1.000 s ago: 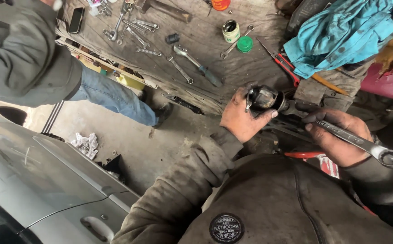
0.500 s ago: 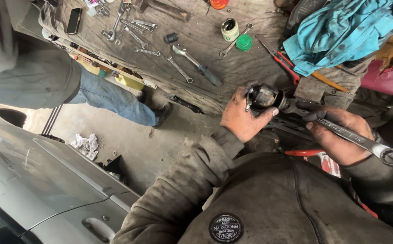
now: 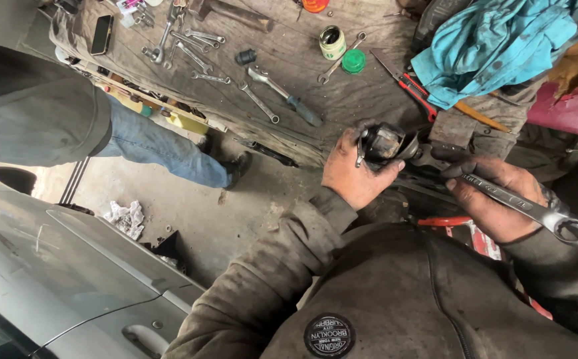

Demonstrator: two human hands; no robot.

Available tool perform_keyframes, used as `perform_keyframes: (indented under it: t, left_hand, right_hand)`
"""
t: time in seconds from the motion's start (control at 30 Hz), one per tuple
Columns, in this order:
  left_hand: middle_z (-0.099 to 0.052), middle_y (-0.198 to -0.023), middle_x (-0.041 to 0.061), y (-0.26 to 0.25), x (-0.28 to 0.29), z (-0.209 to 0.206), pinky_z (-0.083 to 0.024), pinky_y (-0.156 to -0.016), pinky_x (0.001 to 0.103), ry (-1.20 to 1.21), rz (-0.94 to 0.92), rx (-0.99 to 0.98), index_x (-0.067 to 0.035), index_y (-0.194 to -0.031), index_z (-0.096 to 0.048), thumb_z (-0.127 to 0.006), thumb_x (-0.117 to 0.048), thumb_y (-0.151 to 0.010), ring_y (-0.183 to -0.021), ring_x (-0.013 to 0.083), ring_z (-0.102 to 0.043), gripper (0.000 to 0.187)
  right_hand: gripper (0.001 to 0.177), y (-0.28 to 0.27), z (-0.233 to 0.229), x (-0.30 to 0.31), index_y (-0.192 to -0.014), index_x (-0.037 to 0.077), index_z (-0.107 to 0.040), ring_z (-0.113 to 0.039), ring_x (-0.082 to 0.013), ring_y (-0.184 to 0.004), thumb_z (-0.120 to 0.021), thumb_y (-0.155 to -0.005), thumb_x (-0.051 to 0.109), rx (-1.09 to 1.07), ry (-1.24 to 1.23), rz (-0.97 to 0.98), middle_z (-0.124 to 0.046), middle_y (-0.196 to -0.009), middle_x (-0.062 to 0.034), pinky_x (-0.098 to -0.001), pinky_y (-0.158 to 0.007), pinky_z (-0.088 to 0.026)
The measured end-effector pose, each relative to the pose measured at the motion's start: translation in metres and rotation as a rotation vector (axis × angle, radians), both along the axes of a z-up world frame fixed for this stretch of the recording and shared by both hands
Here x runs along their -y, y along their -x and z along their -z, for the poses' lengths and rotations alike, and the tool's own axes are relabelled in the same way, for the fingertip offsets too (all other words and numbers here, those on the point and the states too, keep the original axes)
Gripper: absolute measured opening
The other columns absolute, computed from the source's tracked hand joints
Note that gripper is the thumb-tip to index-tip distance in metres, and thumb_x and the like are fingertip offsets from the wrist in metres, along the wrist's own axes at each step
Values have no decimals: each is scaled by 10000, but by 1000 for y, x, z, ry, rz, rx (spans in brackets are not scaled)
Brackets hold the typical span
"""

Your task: The person uses a wrench to tighten a nut on a mechanical part clamped in a vise. They then use a second wrench to hold the part steady while continuing to tighten the nut with the first wrench.

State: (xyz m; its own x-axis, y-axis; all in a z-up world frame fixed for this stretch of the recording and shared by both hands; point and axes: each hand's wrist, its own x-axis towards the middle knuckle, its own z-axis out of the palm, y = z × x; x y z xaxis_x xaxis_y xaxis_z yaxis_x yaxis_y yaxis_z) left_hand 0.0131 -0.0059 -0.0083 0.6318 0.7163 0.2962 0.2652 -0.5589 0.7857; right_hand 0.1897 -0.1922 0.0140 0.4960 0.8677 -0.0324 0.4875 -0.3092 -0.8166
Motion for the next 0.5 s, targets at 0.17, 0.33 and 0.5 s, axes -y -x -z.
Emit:
perform_keyframes:
  t: [0.17, 0.33, 0.5]
  left_hand:
    - [-678, -1217, 133, 6, -13, -13, -557, -997, 399, -9, 87, -55, -80, -1334, -591, -933, -362, -691, -1155, 320, -687, 781]
    - [-637, -1336, 157, 10, -43, -23, -511, -1082, 406, -32, 330, -34, -71, -1410, -544, -927, -332, -691, -1251, 344, -629, 856]
    - [-628, -1376, 166, 1, -68, -14, -500, -1101, 401, 38, 561, 2, -76, -1432, -547, -939, -289, -680, -1277, 340, -629, 874]
  right_hand:
    - [179, -2, 4, 1, -1034, 78, -758, -707, -159, -779, -714, -871, 139, -68, -65, -17, -745, -871, -72, -309, -720, -555]
    - [180, 5, 1, 1, -1052, 41, -742, -668, -131, -824, -692, -886, 89, -231, -76, 68, -739, -900, -59, -293, -747, -544]
    - [196, 11, 1, 4, -1062, 30, -731, -661, -111, -855, -675, -880, 76, -305, -90, 135, -742, -918, -49, -286, -763, -548]
